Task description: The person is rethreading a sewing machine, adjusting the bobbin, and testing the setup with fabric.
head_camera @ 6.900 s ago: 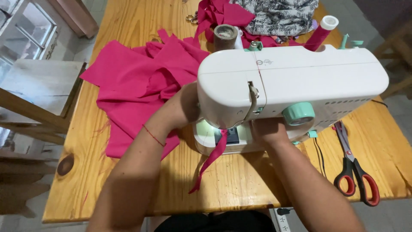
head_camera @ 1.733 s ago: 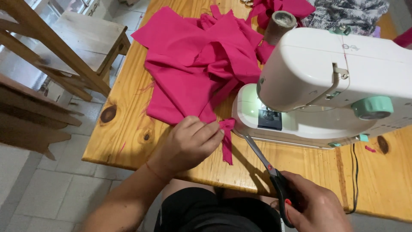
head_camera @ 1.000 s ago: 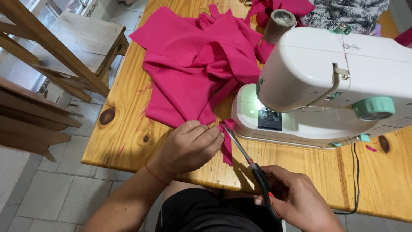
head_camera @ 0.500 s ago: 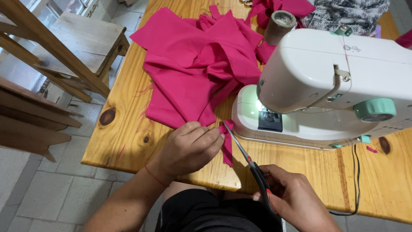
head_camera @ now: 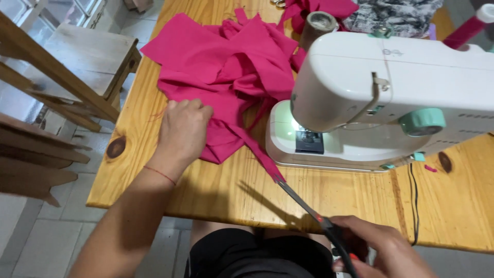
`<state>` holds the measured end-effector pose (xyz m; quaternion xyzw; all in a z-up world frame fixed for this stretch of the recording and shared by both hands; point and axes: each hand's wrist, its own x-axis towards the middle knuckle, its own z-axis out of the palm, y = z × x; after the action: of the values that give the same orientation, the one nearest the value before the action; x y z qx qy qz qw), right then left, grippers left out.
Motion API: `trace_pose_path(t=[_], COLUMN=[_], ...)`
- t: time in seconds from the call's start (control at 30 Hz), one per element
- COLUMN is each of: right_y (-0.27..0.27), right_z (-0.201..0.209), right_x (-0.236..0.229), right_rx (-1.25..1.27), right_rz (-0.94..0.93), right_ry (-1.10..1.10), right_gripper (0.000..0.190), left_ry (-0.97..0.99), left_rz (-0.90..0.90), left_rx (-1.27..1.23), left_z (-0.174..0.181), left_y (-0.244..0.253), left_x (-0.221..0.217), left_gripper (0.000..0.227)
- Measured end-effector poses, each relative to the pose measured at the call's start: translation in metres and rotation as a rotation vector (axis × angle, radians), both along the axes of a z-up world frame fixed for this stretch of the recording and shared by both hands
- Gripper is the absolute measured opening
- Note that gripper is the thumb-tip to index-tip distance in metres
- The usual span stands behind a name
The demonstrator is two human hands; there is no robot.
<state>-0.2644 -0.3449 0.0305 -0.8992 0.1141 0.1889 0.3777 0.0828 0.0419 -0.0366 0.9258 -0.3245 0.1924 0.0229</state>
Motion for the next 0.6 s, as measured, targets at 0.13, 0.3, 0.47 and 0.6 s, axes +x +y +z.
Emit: trace_pose_path(t=[0.13,0.3,0.47,0.6], right_y=[-0.058,-0.132,-0.401,-0.321], right_z=[-0.019,-0.042,-0.276,-0.226], right_x=[-0.043,-0.106,-0.203,-0.216], right_rx=[-0.29,-0.072,0.529,0.261], right_rz=[-0.263,-0.622,-1.355,-0.832], right_ry=[0.23,0.148,0.347,-0.554], right_gripper=[0.078,0.068,0.03,0.08], left_ry=[-0.16,0.211,0.22,0.178], left_rz=[-0.103,-0.258,-0.223,-0.261], left_rx=[-0.184,-0.611,-0.734,-0.758], left_z=[0.041,0.089,0.05,0.05], left_y=[-0.028,-0.1,-0.147,-0.157], left_x=[-0.013,-0.08,-0.109,-0.121], left_gripper=[0.038,0.02,0.039,0.011])
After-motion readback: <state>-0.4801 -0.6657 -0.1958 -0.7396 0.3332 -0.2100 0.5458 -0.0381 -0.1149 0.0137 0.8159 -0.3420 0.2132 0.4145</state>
